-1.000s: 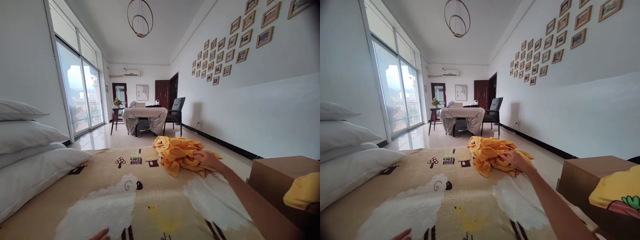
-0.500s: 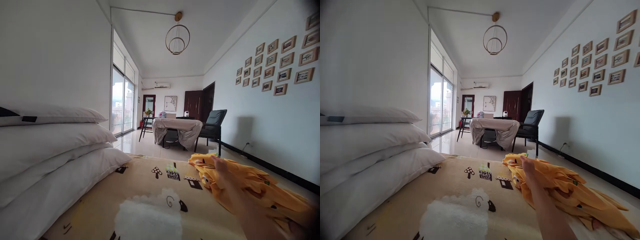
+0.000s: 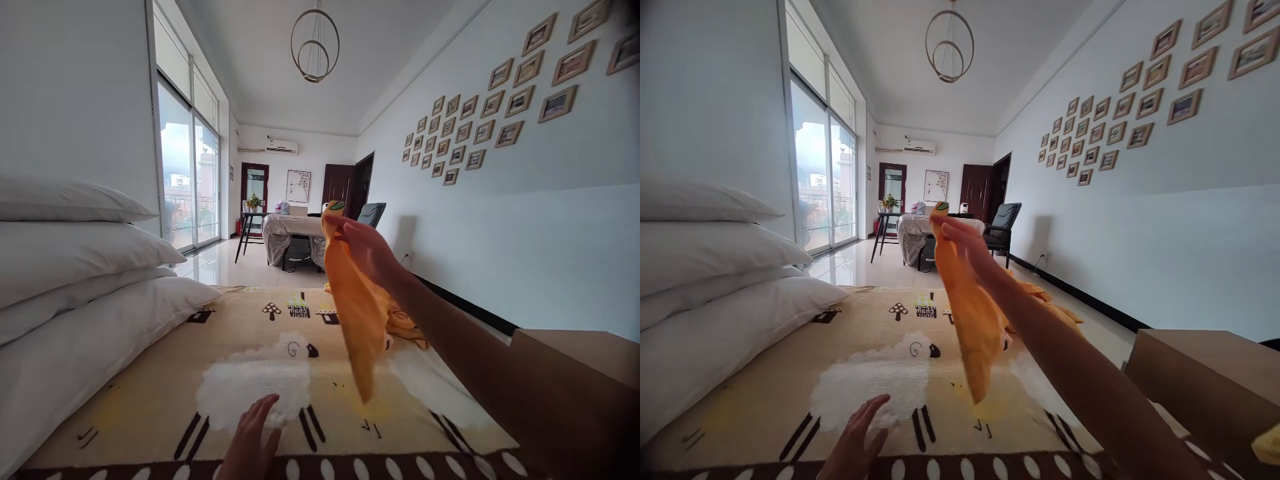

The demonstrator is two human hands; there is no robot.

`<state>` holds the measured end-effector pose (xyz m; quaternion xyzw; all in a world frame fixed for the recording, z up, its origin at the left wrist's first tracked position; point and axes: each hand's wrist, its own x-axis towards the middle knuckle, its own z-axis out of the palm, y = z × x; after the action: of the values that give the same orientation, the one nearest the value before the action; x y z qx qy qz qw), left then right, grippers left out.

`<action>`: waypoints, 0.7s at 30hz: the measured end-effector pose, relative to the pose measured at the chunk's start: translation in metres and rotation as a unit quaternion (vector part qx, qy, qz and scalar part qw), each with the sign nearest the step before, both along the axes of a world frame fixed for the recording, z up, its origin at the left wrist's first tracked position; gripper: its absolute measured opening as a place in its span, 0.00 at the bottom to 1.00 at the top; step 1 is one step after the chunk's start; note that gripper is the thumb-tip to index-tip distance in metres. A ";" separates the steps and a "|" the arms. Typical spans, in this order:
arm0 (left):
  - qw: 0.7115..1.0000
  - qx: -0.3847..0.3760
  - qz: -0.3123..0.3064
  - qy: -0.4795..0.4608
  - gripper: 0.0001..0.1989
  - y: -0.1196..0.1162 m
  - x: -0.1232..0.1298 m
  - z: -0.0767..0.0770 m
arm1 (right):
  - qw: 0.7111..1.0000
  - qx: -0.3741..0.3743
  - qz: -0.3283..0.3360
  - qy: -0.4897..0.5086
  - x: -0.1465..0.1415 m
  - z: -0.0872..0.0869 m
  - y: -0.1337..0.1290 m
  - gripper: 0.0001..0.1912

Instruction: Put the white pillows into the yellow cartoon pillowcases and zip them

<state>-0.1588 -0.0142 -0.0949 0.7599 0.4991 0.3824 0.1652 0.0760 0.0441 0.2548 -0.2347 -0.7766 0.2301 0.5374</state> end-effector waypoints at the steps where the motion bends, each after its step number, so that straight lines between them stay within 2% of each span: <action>1: 0.999 -0.010 0.011 -0.048 0.23 -0.001 -0.001 0.005 | 0.998 -0.021 0.058 -0.006 -0.009 -0.012 -0.018 0.23; 3: 0.990 -0.037 0.015 -0.132 0.28 -0.004 -0.004 0.013 | 0.984 -0.067 0.158 -0.039 -0.025 -0.037 -0.048 0.21; 5: 0.981 -0.047 -0.010 -0.185 0.34 -0.008 -0.005 0.018 | 0.967 -0.102 0.217 -0.088 -0.039 -0.058 -0.071 0.21; 7: 0.976 -0.033 -0.034 -0.213 0.45 -0.015 0.000 0.022 | 0.951 -0.124 0.258 -0.113 -0.051 -0.068 -0.088 0.23; 9: 0.973 -0.048 -0.017 -0.226 0.52 -0.023 0.011 0.028 | 0.940 -0.137 0.290 -0.116 -0.062 -0.067 -0.100 0.24; 11: 0.962 -0.103 0.011 -0.251 0.45 -0.028 0.027 0.036 | 0.934 -0.149 0.307 -0.109 -0.072 -0.059 -0.109 0.26; 14: 0.931 -0.160 0.003 -0.327 0.29 -0.022 0.043 0.049 | 0.932 -0.155 0.319 -0.075 -0.083 -0.039 -0.113 0.29; 17: 0.921 -0.162 0.039 -0.351 0.26 -0.007 0.038 0.066 | 0.951 -0.106 0.291 -0.009 -0.079 -0.012 -0.105 0.30; 19: 0.926 -0.141 0.087 -0.340 0.26 0.001 0.021 0.088 | 0.973 -0.052 0.224 0.028 -0.064 0.010 -0.097 0.28; 21: 0.923 -0.104 0.125 -0.349 0.26 0.003 -0.002 0.126 | 0.989 -0.005 0.141 0.048 -0.041 0.033 -0.092 0.24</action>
<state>-0.1611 -0.0108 0.0310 0.4878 0.5378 0.5873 0.3577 0.0351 -0.0474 0.2881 -0.1143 -0.7739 0.3184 0.5355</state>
